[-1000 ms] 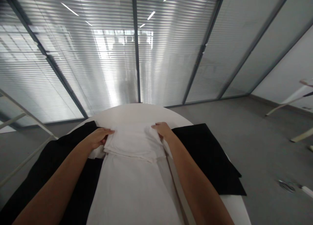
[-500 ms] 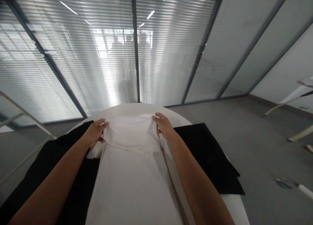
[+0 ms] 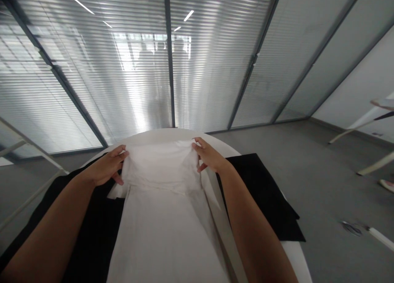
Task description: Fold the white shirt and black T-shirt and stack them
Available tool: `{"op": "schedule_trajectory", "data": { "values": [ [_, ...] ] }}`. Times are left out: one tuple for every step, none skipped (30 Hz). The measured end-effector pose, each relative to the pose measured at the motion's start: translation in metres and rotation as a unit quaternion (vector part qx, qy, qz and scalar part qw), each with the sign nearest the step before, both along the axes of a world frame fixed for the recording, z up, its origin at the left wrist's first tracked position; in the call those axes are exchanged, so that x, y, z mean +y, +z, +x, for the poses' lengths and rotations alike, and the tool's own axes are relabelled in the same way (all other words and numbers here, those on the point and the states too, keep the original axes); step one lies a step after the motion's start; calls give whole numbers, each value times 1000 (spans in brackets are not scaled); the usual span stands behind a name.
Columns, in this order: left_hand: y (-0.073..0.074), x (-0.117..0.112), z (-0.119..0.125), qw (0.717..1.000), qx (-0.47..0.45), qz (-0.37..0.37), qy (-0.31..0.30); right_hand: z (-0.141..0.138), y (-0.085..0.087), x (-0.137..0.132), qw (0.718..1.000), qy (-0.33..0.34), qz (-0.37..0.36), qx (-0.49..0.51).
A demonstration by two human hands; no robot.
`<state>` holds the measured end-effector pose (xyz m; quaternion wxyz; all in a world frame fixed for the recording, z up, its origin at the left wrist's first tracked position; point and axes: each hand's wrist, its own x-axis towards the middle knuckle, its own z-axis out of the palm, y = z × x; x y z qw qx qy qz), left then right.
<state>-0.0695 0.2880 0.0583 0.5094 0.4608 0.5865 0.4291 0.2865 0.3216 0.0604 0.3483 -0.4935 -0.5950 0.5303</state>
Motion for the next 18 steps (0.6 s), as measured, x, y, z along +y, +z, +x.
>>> {"op": "schedule_trajectory", "data": {
  "values": [
    [0, 0, 0, 1000, 2, -6, -19, 0, 1, -1, 1000, 6, -6, 0],
    [1, 0, -1, 999, 3, -11, -39, 0, 1, -1, 1000, 10, -12, 3],
    [1, 0, -1, 999, 2, -9, -53, 0, 1, -1, 1000, 11, -18, 6],
    [2, 0, -1, 998, -1, -4, -62, 0, 1, -2, 1000, 11, -23, 9],
    [3, 0, 0, 997, -4, 0, -71, 0, 0, -2, 1000, 9, -27, 11],
    [4, -1, 0, 997, -9, 2, -76, 0, 0, -1, 1000, 6, -27, 14],
    [5, -2, 1, 997, -14, 1, -81, 0, -1, -1, 1000, 1, -25, 15],
    [6, -2, 2, 996, -21, -1, -86, 0, -1, -1, 1000, -4, -19, 16],
    [8, -3, 2, 995, -28, -3, -93, 0, -2, -1, 1000, -9, -11, 15],
    [9, -4, 3, 994, -36, -6, -101, 0, -2, -1, 1000, -15, -1, 13],
    [10, -5, 3, 993, -44, -9, -108, 0, -3, 0, 1000, -20, 10, 11],
    [11, -6, 3, 992, -51, -11, -114, -1, -4, 1, 999, -26, 23, 9],
    [11, -6, 3, 991, -58, -13, -117, -1, -5, 2, 999, -33, 35, 5],
    [10, -6, 4, 991, -63, -14, -118, -2, -8, 4, 998, -43, 48, 0],
    [9, -6, 4, 991, -66, -16, -119, -3, -10, 6, 997, -55, 61, -7],
    [7, -5, 4, 990, -70, -17, -120, -3, -14, 9, 995, -68, 75, -14],
    [6, -4, 4, 990, -71, -20, -123, -3, -18, 12, 993, -80, 89, -23],
    [4, -3, 5, 989, -72, -22, -126, -3, -22, 14, 990, -91, 103, -30]
  ]
}}
